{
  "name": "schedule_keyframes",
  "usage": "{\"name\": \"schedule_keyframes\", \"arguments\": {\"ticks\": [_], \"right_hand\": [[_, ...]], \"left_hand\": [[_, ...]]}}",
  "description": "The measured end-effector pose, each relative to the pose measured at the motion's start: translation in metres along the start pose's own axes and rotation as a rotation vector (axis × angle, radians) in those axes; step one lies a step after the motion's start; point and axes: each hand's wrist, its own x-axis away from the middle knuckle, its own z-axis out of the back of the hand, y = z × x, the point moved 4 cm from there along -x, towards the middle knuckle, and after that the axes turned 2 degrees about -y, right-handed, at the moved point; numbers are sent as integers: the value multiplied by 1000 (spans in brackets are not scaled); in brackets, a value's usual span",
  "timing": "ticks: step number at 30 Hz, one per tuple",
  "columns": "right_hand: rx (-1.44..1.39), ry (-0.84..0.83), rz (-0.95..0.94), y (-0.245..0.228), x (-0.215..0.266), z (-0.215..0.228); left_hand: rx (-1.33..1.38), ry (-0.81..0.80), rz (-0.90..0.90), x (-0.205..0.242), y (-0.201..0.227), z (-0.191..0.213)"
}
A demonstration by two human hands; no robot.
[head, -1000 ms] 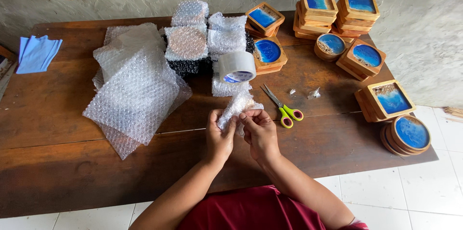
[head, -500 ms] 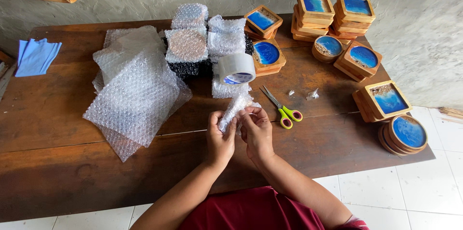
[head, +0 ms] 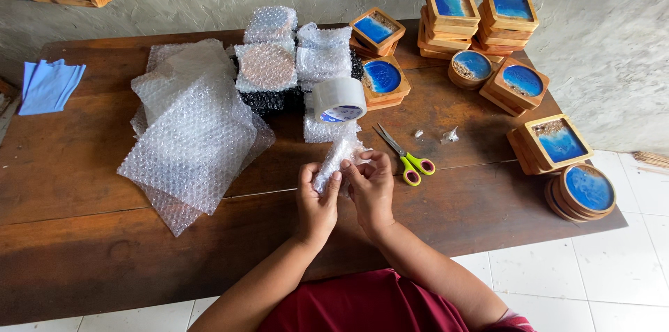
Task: The person wraps wooden coasters in bubble wrap, securing the packaging with tape and using scissors to cut the materials.
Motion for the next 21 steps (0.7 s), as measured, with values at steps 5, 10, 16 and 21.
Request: {"name": "schedule_keyframes", "arguments": {"ticks": [5, 10, 16, 21], "right_hand": [[-14, 6, -1, 3, -4, 6], [-2, 15, 14, -1, -4, 6], [43, -51, 124, -21, 4, 11], [692, -352, 561, -76, 40, -10]], "left_hand": [[-13, -7, 10, -1, 9, 0], [22, -15, 53, -2, 0, -1], [33, -4, 75, -5, 9, 0], [75, 40, 138, -7, 0, 4]]}}
